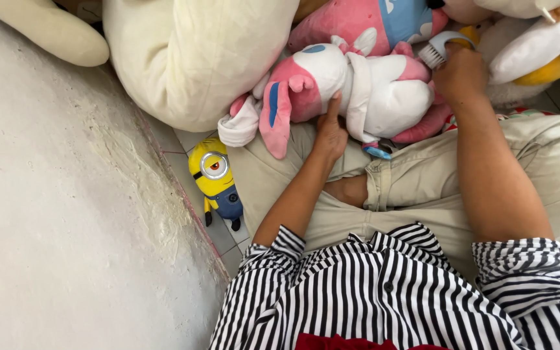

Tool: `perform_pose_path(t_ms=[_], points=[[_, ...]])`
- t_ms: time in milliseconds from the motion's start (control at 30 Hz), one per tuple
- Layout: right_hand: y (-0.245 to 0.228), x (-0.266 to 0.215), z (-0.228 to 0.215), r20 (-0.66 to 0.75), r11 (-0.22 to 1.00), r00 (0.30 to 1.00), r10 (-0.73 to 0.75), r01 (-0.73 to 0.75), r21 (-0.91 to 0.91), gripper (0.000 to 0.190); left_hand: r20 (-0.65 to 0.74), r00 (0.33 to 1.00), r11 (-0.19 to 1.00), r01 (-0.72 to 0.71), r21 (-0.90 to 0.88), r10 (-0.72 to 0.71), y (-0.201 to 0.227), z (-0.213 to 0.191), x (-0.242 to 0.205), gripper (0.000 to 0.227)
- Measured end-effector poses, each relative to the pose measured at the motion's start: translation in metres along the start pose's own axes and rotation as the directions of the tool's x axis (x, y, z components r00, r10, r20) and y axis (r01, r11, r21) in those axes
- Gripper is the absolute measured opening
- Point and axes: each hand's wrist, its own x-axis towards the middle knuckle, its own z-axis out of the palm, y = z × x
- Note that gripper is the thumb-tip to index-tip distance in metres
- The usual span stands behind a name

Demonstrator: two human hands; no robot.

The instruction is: Using a small brush to clean and groom a plush toy while rotating it to reach all surfaces.

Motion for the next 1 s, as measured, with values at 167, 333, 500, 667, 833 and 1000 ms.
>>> perform_pose_path(t_ms=[167, 333, 500, 667, 833, 1000], points=[[-0.005, -0.006, 0.006, -0.141, 0.982, 0.973, -0.182, 0.186, 0.014, 0.021, -0.062, 0.996, 0.972, -0.078, -0.223, 0.066, 0.011, -0.028, 0.008, 0.079], [-0.019, -0.011, -0.005, -0.137, 0.971, 0.968, -0.210, 0.223, 0.090, 0.026, 0.033, 0.999, 0.935, -0.005, -0.355, 0.018, 0.033, -0.061, 0.037, 0.109], [-0.018, -0.006, -0.001, -0.167, 0.942, 0.936, -0.311, 0.327, 0.080, 0.027, -0.044, 0.990, 0.920, 0.110, -0.375, -0.137, 0.022, -0.092, 0.102, 0.083], [-0.012, -0.006, 0.004, -0.185, 0.933, 0.915, -0.359, 0.349, -0.083, 0.030, -0.056, 0.998, 0.943, -0.019, -0.333, 0.000, 0.022, -0.091, 0.077, 0.065], [-0.020, -0.005, -0.017, -0.304, 0.914, 0.878, -0.369, 0.403, 0.054, 0.035, 0.452, 0.847, 0.929, -0.118, -0.350, 0.278, 0.053, -0.050, -0.007, 0.021], [-0.008, 0.006, -0.022, -0.505, 0.876, 0.814, -0.287, 0.436, 0.205, 0.038, 0.464, 0.839, 0.941, -0.150, -0.303, 0.284, 0.045, -0.053, -0.013, 0.011]])
